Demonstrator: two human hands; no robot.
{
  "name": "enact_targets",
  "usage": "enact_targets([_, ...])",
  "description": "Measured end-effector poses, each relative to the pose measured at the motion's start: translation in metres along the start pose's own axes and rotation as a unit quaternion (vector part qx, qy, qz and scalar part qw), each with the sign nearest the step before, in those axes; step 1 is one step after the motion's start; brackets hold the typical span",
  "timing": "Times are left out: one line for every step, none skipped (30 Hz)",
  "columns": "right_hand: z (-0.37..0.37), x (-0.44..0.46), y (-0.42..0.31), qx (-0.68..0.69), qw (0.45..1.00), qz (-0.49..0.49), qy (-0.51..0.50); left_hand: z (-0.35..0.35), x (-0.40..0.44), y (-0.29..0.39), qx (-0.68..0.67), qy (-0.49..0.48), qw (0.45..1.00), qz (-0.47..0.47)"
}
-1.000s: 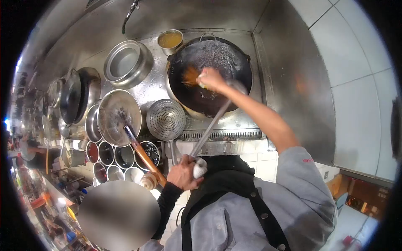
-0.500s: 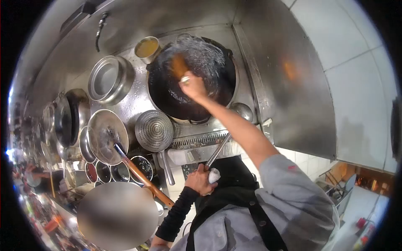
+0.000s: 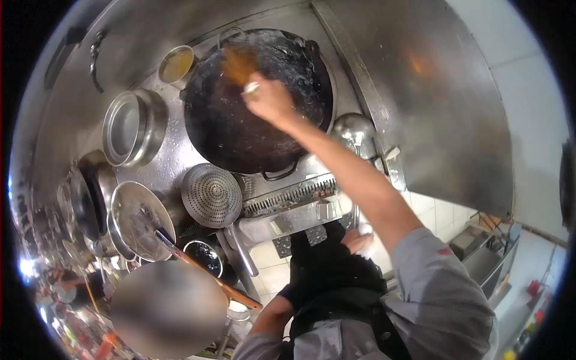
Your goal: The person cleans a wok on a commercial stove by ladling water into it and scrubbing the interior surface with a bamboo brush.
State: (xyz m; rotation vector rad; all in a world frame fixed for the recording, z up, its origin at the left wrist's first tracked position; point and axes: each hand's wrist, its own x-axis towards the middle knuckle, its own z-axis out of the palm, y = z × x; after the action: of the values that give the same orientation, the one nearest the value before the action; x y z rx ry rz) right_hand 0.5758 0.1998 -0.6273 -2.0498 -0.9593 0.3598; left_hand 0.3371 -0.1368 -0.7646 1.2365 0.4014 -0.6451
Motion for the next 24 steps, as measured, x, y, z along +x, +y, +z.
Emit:
enact_targets([0.039, -0.003, -0.002, 0.098, 0.995, 0.026, 0.021, 0.002, -0.002, -0.002, -0.015, 0.001, 1.0, -0.014])
enact_targets([0.04, -0.021, -0.024, 0.146, 0.987, 0.07, -0.021, 0.002, -0.001, 0.0, -0.024, 0.005, 1.0, -0.018])
enact_targets([0.064, -0.036, -0.028, 0.16, 0.986, 0.041, 0.036, 0.001, -0.004, 0.001, -0.03, 0.02, 0.999, -0.01])
enact_targets([0.053, -0.051, -0.035, 0.21, 0.978, 0.018, -0.006, 0.002, -0.01, 0.004, -0.037, 0.036, 0.999, -0.001])
enact_targets([0.052, -0.06, -0.027, 0.206, 0.978, -0.041, -0.016, -0.002, -0.018, 0.008, -0.044, 0.054, 0.998, 0.011])
enact_targets([0.036, -0.061, -0.018, 0.173, 0.978, -0.072, -0.088, -0.007, -0.029, 0.016, -0.052, 0.07, 0.996, 0.024])
enact_targets([0.015, -0.063, -0.012, 0.139, 0.972, -0.101, -0.16, -0.015, -0.044, 0.029, -0.063, 0.087, 0.994, 0.036])
enact_targets([-0.005, -0.049, -0.007, 0.02, 0.974, -0.093, -0.206, -0.025, -0.062, 0.041, -0.069, 0.086, 0.993, 0.04])
enact_targets([-0.025, -0.026, -0.003, -0.104, 0.963, -0.132, -0.211, -0.041, -0.092, 0.066, -0.056, 0.048, 0.997, 0.036])
enact_targets([-0.043, 0.012, 0.0, -0.183, 0.937, -0.179, -0.237, -0.052, -0.107, 0.073, -0.03, 0.022, 0.999, 0.008])
enact_targets([-0.063, 0.044, 0.003, -0.289, 0.905, -0.214, -0.227, -0.057, -0.128, 0.08, -0.089, 0.02, 0.996, 0.015])
enact_targets([-0.075, 0.074, 0.012, -0.378, 0.873, -0.257, -0.169, -0.062, -0.15, 0.084, -0.143, 0.017, 0.989, 0.018])
enact_targets([-0.095, 0.095, 0.011, -0.358, 0.894, -0.235, -0.133, -0.066, -0.164, 0.079, -0.168, 0.04, 0.984, 0.037])
enact_targets([-0.096, 0.109, 0.016, -0.362, 0.91, -0.19, -0.061, -0.066, -0.178, 0.073, -0.202, 0.064, 0.976, 0.056])
enact_targets([-0.107, 0.102, 0.006, -0.352, 0.93, -0.093, -0.05, -0.071, -0.199, 0.077, -0.221, 0.063, 0.973, 0.038])
enact_targets([-0.094, 0.093, -0.001, -0.275, 0.957, -0.062, 0.073, -0.077, -0.219, 0.086, -0.23, 0.071, 0.97, 0.027])
enact_targets([-0.082, 0.081, -0.005, -0.193, 0.961, -0.029, 0.195, -0.077, -0.236, 0.097, -0.259, 0.1, 0.96, 0.035])
enact_targets([-0.071, 0.067, -0.009, -0.106, 0.943, 0.009, 0.315, -0.078, -0.248, 0.103, -0.283, 0.128, 0.95, 0.039])
enact_targets([-0.058, 0.059, -0.019, -0.049, 0.953, 0.044, 0.297, -0.078, -0.251, 0.091, -0.347, 0.094, 0.933, 0.034])
enact_targets([-0.028, 0.059, -0.016, -0.013, 0.949, 0.034, 0.314, -0.08, -0.256, 0.094, -0.321, 0.12, 0.939, 0.032])
enact_targets([0.002, 0.06, -0.019, 0.05, 0.954, 0.067, 0.288, -0.081, -0.263, 0.102, -0.295, 0.145, 0.944, 0.03])
enact_targets([0.025, 0.052, -0.021, 0.052, 0.978, 0.066, 0.191, -0.083, -0.267, 0.109, -0.271, 0.171, 0.947, 0.028])
enact_targets([0.053, 0.037, -0.028, 0.019, 0.988, 0.072, 0.136, -0.086, -0.269, 0.112, -0.225, 0.189, 0.956, 0.017])
enact_targets([0.05, 0.012, -0.046, 0.065, 0.994, 0.076, 0.036, -0.089, -0.272, 0.108, -0.215, 0.193, 0.957, 0.012])
